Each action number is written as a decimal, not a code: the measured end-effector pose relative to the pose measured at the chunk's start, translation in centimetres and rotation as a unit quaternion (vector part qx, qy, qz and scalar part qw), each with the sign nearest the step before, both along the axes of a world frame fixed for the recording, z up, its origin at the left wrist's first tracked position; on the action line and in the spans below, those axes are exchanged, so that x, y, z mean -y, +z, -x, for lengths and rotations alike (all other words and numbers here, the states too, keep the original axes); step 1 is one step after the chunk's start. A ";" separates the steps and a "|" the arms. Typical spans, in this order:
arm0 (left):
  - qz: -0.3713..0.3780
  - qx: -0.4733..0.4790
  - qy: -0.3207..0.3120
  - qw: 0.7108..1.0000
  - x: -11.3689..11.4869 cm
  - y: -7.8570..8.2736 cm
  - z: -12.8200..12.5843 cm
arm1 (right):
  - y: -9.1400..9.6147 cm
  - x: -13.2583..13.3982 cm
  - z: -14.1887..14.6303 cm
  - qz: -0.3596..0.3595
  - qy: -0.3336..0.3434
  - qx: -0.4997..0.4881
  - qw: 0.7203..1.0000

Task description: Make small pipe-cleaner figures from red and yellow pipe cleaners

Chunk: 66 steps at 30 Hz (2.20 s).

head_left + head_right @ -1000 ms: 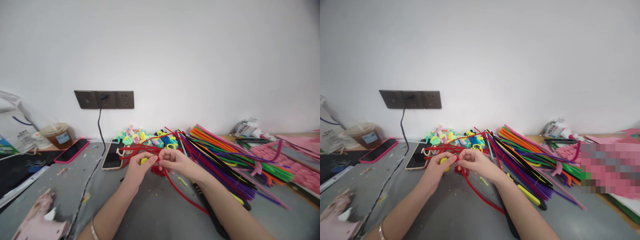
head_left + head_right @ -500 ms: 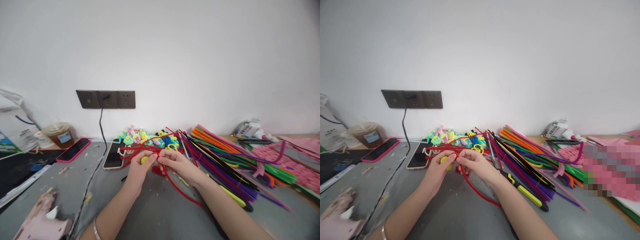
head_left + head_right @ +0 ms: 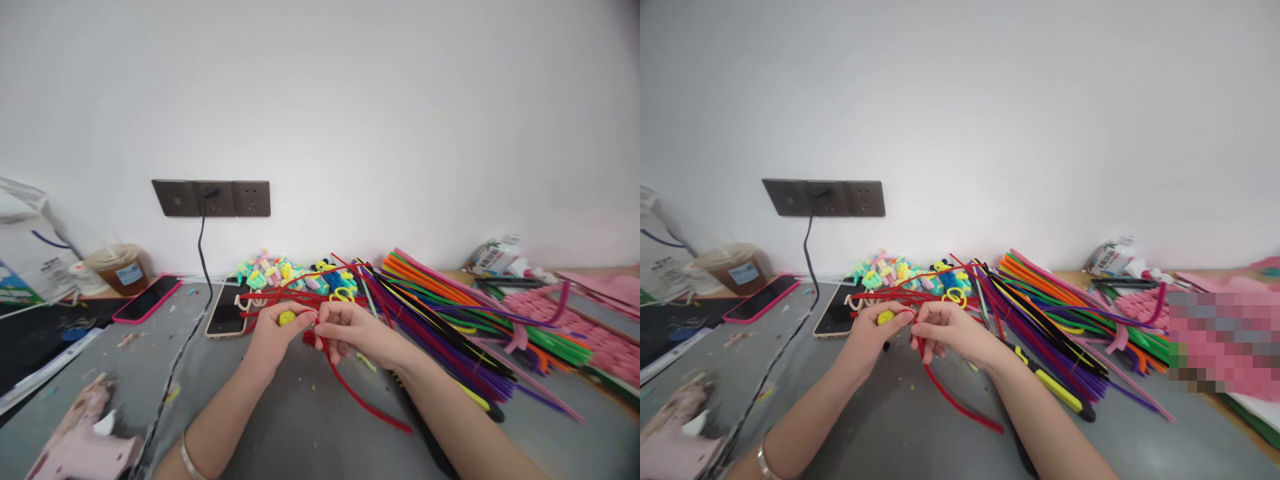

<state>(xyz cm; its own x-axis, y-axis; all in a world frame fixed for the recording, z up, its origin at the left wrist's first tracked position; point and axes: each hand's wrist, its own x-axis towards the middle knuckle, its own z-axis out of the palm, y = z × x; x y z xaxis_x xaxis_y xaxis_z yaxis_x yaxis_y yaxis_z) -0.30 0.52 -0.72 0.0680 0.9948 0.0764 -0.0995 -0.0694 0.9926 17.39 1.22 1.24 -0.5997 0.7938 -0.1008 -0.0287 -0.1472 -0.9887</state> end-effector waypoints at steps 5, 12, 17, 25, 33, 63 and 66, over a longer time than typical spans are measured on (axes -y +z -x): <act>0.071 0.145 -0.055 0.985 0.8 0.4 -0.9 | -0.5 0.0 0.6 -0.011 -0.036 -0.011 0.999; 0.049 0.090 -0.027 0.994 0.7 0.1 -1.0 | -0.3 -0.3 0.3 -0.027 -0.080 -0.026 0.996; -0.059 0.000 -0.072 0.996 0.4 0.1 -0.3 | 0.5 -0.5 -0.9 0.050 -0.059 -0.058 0.995; -0.094 -0.120 -0.125 0.980 0.4 -0.2 0.1 | 0.0 -0.1 -0.8 0.065 0.030 -0.040 0.997; -0.140 -0.122 -0.180 0.966 1.2 0.0 0.1 | -0.1 0.0 -0.5 0.009 0.035 0.024 0.999; -0.096 -0.089 0.003 0.991 1.1 0.8 0.0 | 0.0 0.5 0.8 -0.162 -0.083 0.059 0.981; -0.122 -0.111 0.013 0.986 1.1 0.8 0.0 | -0.1 0.6 0.8 -0.183 -0.091 0.071 0.976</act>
<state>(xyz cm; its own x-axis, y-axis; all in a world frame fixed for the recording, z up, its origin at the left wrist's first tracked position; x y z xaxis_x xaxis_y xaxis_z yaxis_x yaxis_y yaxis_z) -0.32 -0.56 0.11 0.0841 0.9503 0.2997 0.1234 -0.3084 0.9432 16.59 0.58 1.11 -0.4467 0.8839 0.1388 0.1188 0.2124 -0.9699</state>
